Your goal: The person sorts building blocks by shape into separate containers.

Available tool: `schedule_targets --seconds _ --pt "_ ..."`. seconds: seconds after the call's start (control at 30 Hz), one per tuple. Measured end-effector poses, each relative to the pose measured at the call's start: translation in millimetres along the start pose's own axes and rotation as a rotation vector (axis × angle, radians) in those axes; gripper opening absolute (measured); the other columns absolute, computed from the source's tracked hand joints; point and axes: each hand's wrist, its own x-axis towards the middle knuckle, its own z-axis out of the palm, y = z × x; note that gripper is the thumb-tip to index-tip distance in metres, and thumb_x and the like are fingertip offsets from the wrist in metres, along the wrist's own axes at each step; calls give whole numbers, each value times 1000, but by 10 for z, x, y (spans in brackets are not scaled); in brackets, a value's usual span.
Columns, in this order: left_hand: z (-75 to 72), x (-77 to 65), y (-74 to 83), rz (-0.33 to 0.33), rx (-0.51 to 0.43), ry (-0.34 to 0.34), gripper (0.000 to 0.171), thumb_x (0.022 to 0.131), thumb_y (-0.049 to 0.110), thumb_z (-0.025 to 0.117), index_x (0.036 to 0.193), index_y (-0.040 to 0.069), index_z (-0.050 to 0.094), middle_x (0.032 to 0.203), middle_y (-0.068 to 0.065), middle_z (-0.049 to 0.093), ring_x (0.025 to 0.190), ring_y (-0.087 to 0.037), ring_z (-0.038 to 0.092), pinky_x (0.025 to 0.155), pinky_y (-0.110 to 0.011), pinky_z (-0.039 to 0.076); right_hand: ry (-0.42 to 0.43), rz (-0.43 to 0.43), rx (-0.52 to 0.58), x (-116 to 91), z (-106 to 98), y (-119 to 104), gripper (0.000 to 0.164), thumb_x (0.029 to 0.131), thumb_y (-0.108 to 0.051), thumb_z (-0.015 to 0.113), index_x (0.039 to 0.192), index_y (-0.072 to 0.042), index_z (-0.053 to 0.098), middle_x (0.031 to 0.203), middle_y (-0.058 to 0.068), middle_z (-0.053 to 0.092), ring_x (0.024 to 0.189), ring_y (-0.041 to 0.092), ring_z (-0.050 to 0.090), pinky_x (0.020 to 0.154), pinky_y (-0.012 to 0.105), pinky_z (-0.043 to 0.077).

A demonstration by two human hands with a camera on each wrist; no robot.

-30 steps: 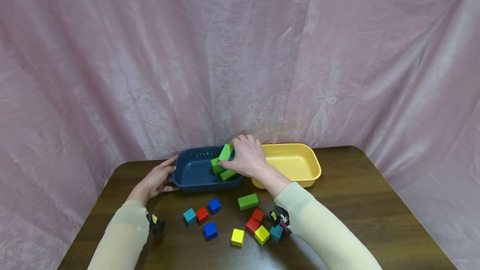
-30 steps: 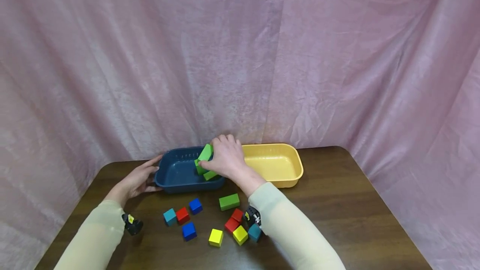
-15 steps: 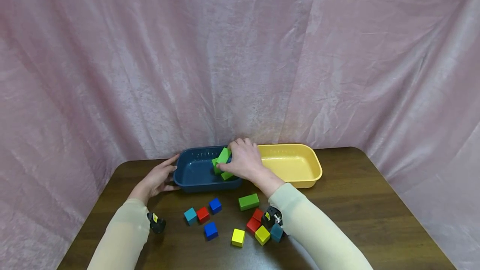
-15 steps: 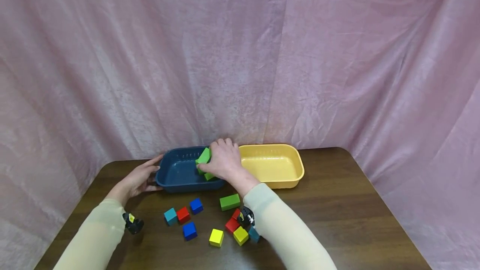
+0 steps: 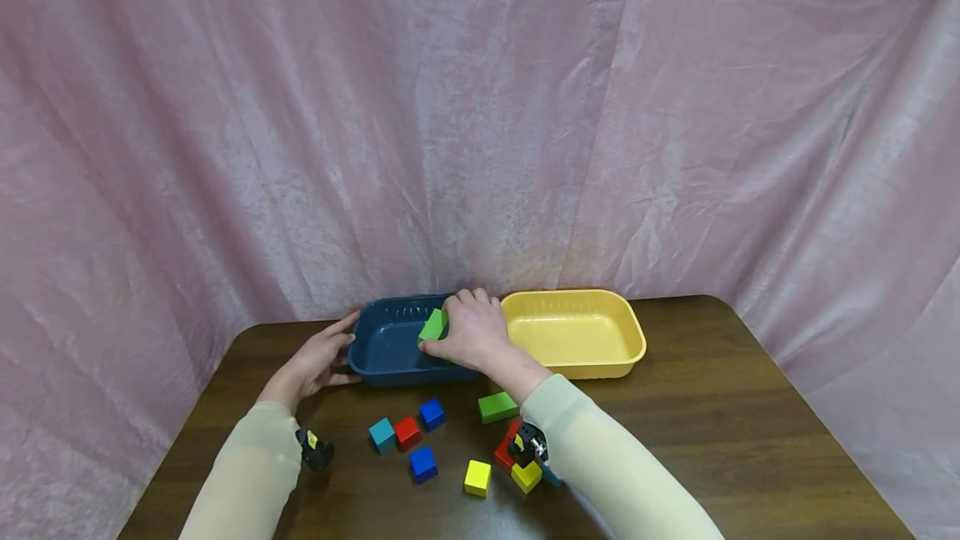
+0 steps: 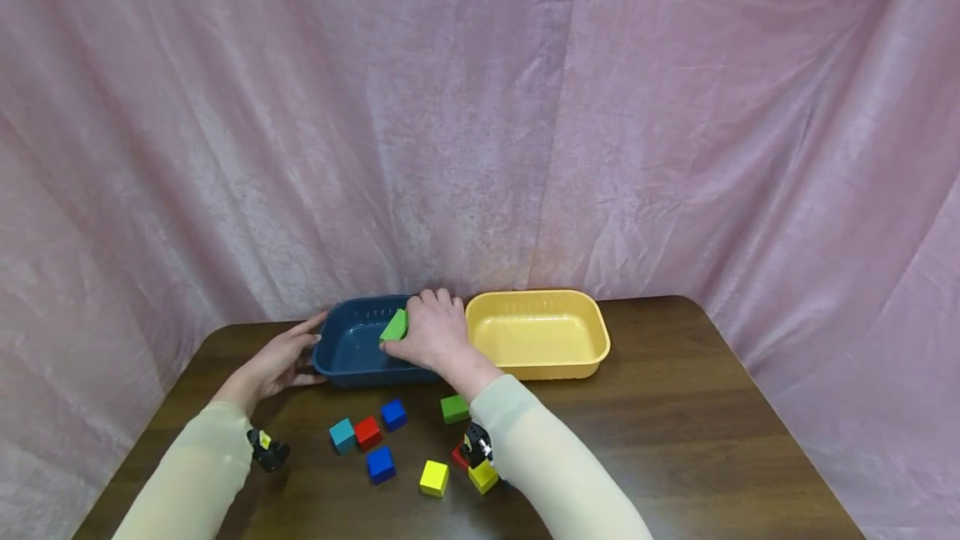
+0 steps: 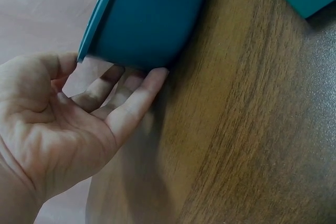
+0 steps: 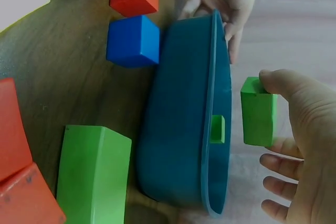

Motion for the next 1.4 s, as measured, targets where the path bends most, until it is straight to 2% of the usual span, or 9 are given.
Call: schedule_targets --seconds 0.17,0.33,0.77,1.1,1.4 --pt "22 11 -6 2 7 2 58 112 20 33 165 33 14 164 -27 20 132 -44 51 91 -58 54 7 -1 -6 -11 -17 33 79 82 -75 67 134 -16 65 127 4 62 114 25 48 97 43 42" --pt "28 23 5 11 5 -1 58 112 19 34 165 32 14 163 -27 22 131 -43 52 91 -59 54 25 6 3 -26 -115 143 77 83 -70 69 138 -16 63 135 5 59 123 28 47 101 45 40" --pt "19 15 12 5 7 -4 59 112 19 33 165 33 12 166 -26 14 138 -49 42 93 -60 52 48 -21 21 -118 -274 351 73 86 -67 69 141 -20 62 134 4 60 123 28 48 100 45 40" --pt "10 6 20 3 11 2 58 112 20 33 165 33 12 166 -26 14 138 -49 43 94 -60 51 77 -34 52 -174 -344 397 68 86 -65 71 138 -21 64 132 3 61 121 26 47 98 43 40" --pt "14 5 -14 9 11 11 58 112 21 34 165 33 14 166 -24 18 135 -46 48 93 -58 53 98 -66 69 -261 -387 424 68 86 -63 71 138 -20 64 134 3 61 123 27 49 101 45 41"
